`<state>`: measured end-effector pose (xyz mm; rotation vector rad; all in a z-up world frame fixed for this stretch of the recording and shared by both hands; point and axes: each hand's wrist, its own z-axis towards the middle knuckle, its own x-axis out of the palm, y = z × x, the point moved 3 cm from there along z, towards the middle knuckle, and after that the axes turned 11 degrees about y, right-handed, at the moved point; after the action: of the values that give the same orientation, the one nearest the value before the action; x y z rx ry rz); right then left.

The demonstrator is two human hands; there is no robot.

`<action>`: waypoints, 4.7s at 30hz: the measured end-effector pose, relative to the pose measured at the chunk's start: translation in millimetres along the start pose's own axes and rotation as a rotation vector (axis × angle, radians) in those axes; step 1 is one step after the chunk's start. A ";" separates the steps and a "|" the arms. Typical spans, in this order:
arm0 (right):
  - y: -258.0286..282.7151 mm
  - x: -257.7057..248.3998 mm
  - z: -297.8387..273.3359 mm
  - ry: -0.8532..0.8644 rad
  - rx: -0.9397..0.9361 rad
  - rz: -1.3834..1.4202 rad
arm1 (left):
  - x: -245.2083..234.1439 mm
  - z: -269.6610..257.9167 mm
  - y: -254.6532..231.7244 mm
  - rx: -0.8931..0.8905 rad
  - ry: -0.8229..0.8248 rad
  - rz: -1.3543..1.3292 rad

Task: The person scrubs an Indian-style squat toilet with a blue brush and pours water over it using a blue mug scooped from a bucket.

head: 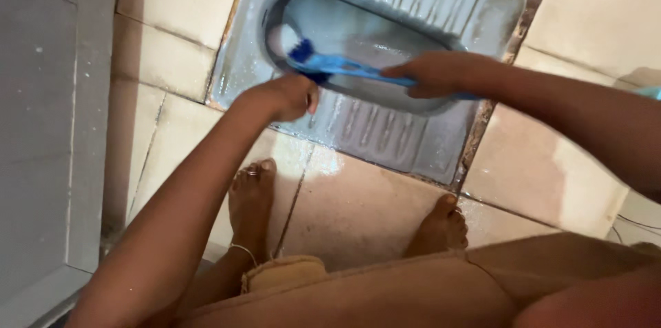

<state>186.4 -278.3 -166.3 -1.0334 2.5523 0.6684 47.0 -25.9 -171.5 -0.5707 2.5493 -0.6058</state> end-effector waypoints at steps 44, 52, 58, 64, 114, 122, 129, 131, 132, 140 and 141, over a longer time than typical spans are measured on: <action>122.5 -38.6 138.4 0.475 -0.290 2.544 | -90.2 -50.2 96.9 0.264 -1.011 -0.907; 47.6 5.3 50.9 -0.011 -0.097 0.096 | -84.4 -54.2 91.6 0.197 -0.924 -0.860; 42.8 -41.4 -32.8 0.263 0.159 -0.003 | -88.3 -54.8 77.0 0.200 -0.916 -0.915; 9.5 10.8 -38.5 -0.045 0.212 -0.174 | -86.6 -52.8 72.1 0.179 -0.862 -0.923; 85.9 -78.2 96.3 -0.363 0.186 -0.700 | -64.4 -12.9 99.7 0.126 -0.971 -0.919; 116.2 -88.2 64.2 -0.393 0.077 -0.395 | -11.0 74.9 65.9 0.136 -0.968 -0.841; 154.7 -70.7 42.7 -0.748 -0.024 0.067 | 10.3 95.3 19.5 0.344 -0.199 -1.837; 169.4 -64.6 39.3 -0.835 -0.162 0.178 | 5.6 105.2 35.4 0.539 -0.196 -1.990; 174.1 -65.2 34.7 -0.916 -0.300 0.293 | 7.7 110.9 51.0 0.404 -0.232 -1.930; 109.2 -133.1 -27.3 -1.145 -0.402 0.443 | -24.9 135.8 140.6 0.136 -0.187 -2.095; 97.3 -133.7 -28.7 -1.121 -0.375 0.578 | -9.1 135.3 138.9 0.037 -0.189 -2.059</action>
<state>206.6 -155.6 -53.5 0.1196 1.6757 1.4000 84.4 49.7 -346.3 -2.8562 0.8607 -0.9572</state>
